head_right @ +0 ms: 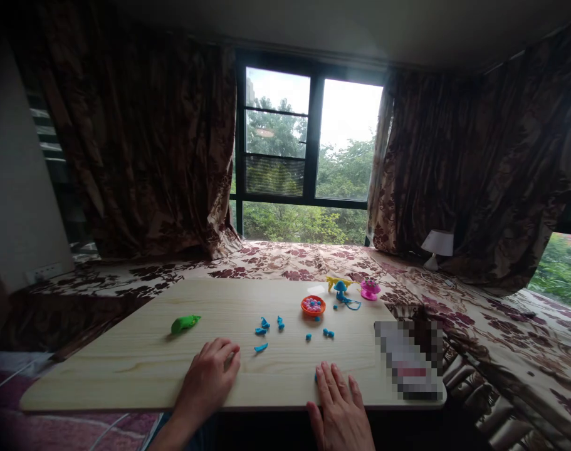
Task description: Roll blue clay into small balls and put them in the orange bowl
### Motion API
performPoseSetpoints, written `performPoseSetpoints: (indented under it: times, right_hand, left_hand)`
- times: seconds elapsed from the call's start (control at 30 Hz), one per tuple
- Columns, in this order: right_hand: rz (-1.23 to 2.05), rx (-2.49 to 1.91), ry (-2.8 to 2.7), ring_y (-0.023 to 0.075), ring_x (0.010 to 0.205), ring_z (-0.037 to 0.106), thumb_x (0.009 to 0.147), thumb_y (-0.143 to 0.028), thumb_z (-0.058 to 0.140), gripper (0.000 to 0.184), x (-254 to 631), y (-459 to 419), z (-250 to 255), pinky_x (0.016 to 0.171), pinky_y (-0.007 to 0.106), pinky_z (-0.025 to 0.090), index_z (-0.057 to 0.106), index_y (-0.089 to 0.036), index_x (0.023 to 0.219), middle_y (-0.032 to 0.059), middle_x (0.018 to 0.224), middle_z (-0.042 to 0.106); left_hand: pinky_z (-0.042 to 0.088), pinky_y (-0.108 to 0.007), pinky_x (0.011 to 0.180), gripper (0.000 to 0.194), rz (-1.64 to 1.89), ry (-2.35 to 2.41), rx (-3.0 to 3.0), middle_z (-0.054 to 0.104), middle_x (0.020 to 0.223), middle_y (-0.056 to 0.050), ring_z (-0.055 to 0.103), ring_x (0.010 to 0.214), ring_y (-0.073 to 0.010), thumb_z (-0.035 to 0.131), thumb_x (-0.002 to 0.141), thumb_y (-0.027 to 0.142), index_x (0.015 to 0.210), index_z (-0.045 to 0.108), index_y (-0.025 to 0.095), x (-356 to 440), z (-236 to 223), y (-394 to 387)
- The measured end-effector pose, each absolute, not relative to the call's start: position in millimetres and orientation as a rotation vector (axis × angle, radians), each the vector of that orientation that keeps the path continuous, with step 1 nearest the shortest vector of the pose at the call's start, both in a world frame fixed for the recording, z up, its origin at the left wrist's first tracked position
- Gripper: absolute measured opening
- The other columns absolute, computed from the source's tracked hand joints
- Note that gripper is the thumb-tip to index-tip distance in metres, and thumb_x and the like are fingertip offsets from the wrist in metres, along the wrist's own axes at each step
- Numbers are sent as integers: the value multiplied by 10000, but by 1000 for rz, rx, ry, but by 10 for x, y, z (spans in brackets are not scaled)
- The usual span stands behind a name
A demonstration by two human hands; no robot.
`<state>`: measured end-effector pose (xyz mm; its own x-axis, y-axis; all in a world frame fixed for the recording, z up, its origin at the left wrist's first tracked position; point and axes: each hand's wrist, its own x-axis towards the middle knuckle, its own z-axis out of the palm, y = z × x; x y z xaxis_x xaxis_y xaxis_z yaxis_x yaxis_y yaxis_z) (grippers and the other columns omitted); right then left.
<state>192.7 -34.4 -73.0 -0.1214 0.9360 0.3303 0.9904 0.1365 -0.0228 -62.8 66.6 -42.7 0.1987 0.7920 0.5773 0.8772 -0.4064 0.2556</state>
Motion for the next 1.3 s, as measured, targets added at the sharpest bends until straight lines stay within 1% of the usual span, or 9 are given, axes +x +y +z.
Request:
performPoseSetpoints:
  times: [0.1, 0.2, 0.33, 0.43, 0.53, 0.73, 0.83, 1.0, 1.3]
  right_hand:
    - [-244, -1792, -2227, 214, 1270, 261, 921, -437, 206, 480, 1730, -410, -689, 1014, 427, 281, 300, -230, 1343, -2, 1385, 233]
    - [-232, -1795, -2159, 188, 1263, 284, 930, -397, 211, 427, 1570, -236, -555, 1026, 399, 261, 372, -274, 1306, -24, 1370, 296]
    - [-289, -1866, -2077, 215, 1244, 324, 925, -414, 218, 452, 1687, -77, -553, 1003, 438, 285, 412, -225, 1287, 16, 1341, 366]
    - [-350, -1811, -2133, 223, 1253, 305, 921, -421, 229, 484, 1768, -208, -692, 996, 433, 301, 340, -185, 1328, 32, 1366, 310]
    - [-324, -1746, -2174, 203, 1261, 290, 919, -404, 255, 460, 1639, -337, -723, 1016, 397, 276, 341, -211, 1328, 10, 1381, 270]
    - [-187, -1842, -2057, 187, 1248, 320, 935, -366, 205, 424, 1493, -90, -473, 1024, 413, 243, 435, -243, 1270, -7, 1342, 377]
    - [-192, -1863, -2045, 186, 1251, 315, 934, -355, 211, 415, 1602, -141, -516, 1024, 412, 244, 406, -260, 1288, -20, 1346, 363]
    - [-194, -1776, -2150, 196, 1276, 257, 918, -415, 251, 452, 1474, -416, -645, 1041, 399, 219, 347, -239, 1323, -15, 1390, 242]
    - [-166, -1874, -2062, 179, 1273, 269, 936, -363, 197, 438, 1655, -192, -509, 1043, 419, 182, 358, -225, 1318, 4, 1369, 326]
  left_hand:
    - [355, -320, 797, 203, -984, -1642, -2333, 566, 896, -25, 478, 898, -188, 393, 825, 271, 847, 592, 240, -621, -432, 662]
    - [360, -315, 787, 204, -981, -1632, -2334, 570, 890, -29, 485, 885, -185, 397, 821, 262, 837, 599, 235, -616, -413, 656]
    - [365, -311, 785, 199, -998, -1617, -2320, 577, 878, -29, 492, 876, -181, 407, 814, 248, 826, 605, 232, -624, -394, 653]
    - [365, -311, 788, 196, -1004, -1628, -2319, 577, 879, -28, 491, 880, -181, 409, 812, 250, 821, 605, 234, -630, -406, 647]
    - [362, -317, 797, 207, -993, -1644, -2331, 573, 894, -30, 487, 897, -187, 398, 820, 264, 840, 602, 238, -627, -419, 641]
    - [373, -320, 793, 209, -984, -1630, -2336, 576, 881, -30, 496, 877, -185, 402, 818, 266, 841, 608, 238, -621, -383, 635]
    - [379, -314, 779, 199, -993, -1625, -2329, 579, 867, -27, 500, 865, -182, 412, 812, 257, 828, 609, 240, -628, -384, 644]
    - [367, -319, 807, 210, -983, -1640, -2338, 571, 906, -29, 488, 900, -188, 394, 824, 278, 853, 599, 240, -626, -426, 658]
    - [377, -313, 793, 207, -973, -1624, -2340, 578, 888, -31, 497, 878, -187, 404, 817, 277, 835, 606, 235, -621, -393, 663]
